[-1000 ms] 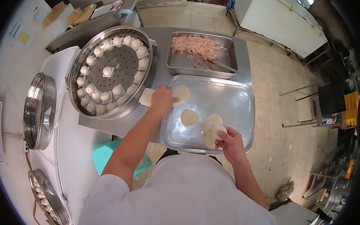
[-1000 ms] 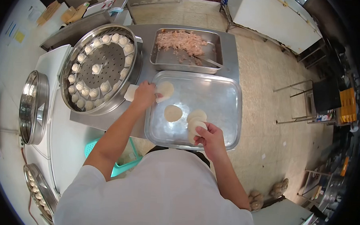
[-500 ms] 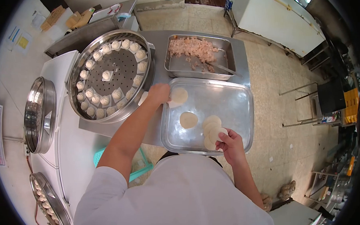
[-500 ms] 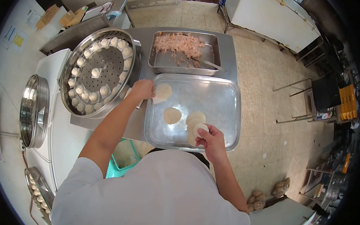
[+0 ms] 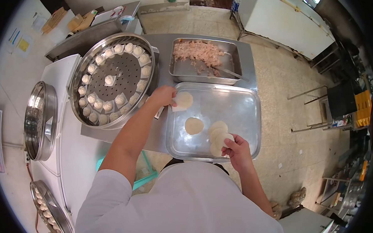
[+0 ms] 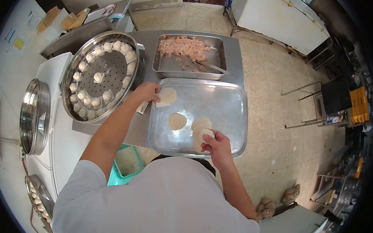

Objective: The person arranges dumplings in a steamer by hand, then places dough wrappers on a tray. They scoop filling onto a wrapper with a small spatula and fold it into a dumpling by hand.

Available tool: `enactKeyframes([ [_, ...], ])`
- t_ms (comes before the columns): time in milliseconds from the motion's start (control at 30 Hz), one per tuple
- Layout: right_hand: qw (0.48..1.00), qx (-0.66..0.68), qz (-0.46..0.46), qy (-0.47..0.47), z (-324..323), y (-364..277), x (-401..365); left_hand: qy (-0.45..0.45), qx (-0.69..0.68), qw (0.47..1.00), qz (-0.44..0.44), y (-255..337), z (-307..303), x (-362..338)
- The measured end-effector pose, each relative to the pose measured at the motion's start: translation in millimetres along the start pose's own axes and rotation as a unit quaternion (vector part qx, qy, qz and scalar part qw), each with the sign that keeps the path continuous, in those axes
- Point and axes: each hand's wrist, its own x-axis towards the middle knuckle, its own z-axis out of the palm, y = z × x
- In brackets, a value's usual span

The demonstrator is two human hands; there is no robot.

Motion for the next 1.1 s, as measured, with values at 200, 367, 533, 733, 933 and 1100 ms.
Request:
enactKeyframes([
  [200,1.0,0.01,-0.003,0.018,-7.5,4.0,-7.3,-0.008,-0.036,0.999,-0.017,-6.4,1.3,9.4],
  [367,1.0,0.011,-0.006,0.024,-17.7,8.0,-9.9,0.07,0.083,0.994,-0.009,-7.7,-13.5,1.7],
  [533,0.997,0.044,-0.025,0.052,-17.0,-1.8,-13.1,0.169,-0.085,0.982,-0.022,16.0,-23.9,-29.2],
  [733,0.997,0.033,-0.056,0.032,-18.7,-5.7,-3.9,0.074,-0.473,0.876,0.058,110.8,79.5,-27.5],
  [933,0.987,-0.125,-0.084,0.054,-5.4,-17.7,10.7,0.202,-0.129,0.948,0.208,114.1,114.0,-14.7],
  [1100,0.887,-0.412,-0.195,0.082,-4.5,-15.5,54.1,0.179,0.003,0.948,0.265,108.8,104.5,-33.6],
])
